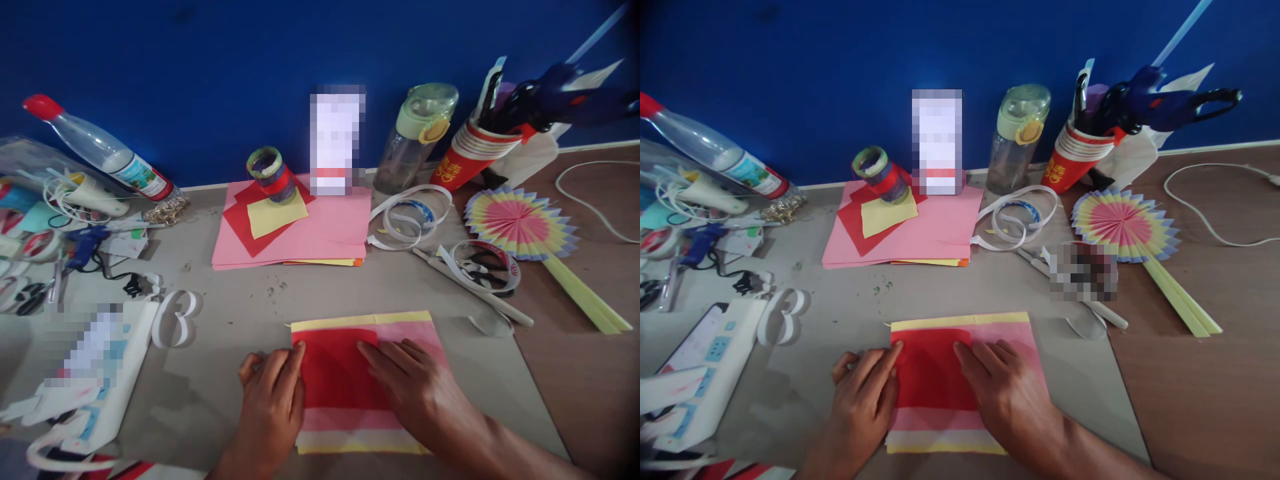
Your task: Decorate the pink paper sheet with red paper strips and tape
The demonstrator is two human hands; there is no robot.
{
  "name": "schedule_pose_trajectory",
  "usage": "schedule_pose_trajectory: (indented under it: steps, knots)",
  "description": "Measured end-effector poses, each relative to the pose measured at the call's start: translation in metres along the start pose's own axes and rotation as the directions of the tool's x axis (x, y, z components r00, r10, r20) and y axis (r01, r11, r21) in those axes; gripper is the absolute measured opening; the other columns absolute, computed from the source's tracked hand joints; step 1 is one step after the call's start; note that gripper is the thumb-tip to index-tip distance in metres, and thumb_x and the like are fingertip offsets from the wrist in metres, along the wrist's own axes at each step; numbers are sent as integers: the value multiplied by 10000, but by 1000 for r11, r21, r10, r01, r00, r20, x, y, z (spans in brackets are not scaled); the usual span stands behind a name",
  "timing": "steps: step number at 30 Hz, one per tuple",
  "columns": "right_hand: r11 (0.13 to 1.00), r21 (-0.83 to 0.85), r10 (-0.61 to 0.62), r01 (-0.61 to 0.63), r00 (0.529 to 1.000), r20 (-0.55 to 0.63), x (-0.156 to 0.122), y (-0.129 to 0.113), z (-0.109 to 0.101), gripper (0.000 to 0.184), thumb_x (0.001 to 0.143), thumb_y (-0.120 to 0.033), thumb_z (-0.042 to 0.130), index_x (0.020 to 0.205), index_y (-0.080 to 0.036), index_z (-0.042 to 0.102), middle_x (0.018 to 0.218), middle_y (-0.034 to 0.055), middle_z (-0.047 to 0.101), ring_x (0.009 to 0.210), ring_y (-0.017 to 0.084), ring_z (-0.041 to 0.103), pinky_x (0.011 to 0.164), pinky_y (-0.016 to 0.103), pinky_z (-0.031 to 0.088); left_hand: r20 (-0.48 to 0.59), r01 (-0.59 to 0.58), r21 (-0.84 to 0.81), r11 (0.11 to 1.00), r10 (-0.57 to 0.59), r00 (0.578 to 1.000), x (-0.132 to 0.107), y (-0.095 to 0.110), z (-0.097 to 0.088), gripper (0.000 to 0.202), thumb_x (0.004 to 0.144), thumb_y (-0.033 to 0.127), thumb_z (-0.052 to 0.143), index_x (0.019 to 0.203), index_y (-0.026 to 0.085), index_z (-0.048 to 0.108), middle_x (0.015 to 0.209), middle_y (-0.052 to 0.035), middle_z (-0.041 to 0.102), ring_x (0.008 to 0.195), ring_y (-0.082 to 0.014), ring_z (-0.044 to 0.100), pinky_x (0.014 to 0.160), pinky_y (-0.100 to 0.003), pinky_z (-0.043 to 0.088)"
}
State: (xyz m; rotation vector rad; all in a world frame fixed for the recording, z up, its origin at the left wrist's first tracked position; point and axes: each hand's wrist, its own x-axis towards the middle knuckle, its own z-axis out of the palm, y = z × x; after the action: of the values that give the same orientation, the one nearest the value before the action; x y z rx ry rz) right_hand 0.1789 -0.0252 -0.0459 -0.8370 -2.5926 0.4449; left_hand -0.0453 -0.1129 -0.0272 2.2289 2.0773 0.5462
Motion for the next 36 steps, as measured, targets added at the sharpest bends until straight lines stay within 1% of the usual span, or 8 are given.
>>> schedule_pose_trajectory:
  steps: [4,11,18,24,30,36]
  knots:
    - [1000,-3,-9,9,1000,-4,2,-1,-1,281,894,-66,403,1105,-103,584,910,100,680,709,199,600,651,344,472,1,7,6,1000,-7,1000,2,1,-1,336,891,65,410,1163,163,582,821,-32,650,737,-127,617,866,-351,334]
    - [1000,-7,9,-9,1000,3,2,-1,-1,292,888,-71,403,1105,-113,594,901,98,681,710,190,606,657,339,479,0,-4,22,1000,4,1000,7,4,-6,333,859,52,432,1125,151,607,792,-23,647,680,-121,616,822,-340,358]
    - [1000,-2,18,-18,1000,10,4,-1,-2,278,879,-61,418,1062,-116,620,889,90,683,701,183,600,649,325,461,2,-1,4,1000,1,1000,4,1,-3,366,858,42,421,1156,165,594,823,-28,649,706,-130,614,845,-354,343]
    - [999,-3,33,-33,999,5,9,-2,-5,263,872,-64,426,1027,-101,637,815,84,670,665,179,593,611,313,424,-2,-6,3,1000,6,1000,2,-1,0,359,878,59,413,1179,171,574,853,-49,663,755,-143,619,855,-363,336]
    - [997,-22,70,-70,997,14,10,-3,-6,268,892,-88,418,1052,-103,632,803,83,659,645,170,568,619,306,426,-1,-27,10,1000,27,1000,3,-2,1,347,881,68,408,1171,167,571,823,-39,658,710,-131,611,836,-356,343]
    - [998,-39,56,-56,998,-7,13,-3,-8,266,888,-70,407,1036,-105,625,832,90,664,670,170,584,620,301,439,-24,-32,25,999,33,999,5,-1,0,359,874,70,405,1172,177,573,824,-38,664,710,-130,613,831,-342,348]
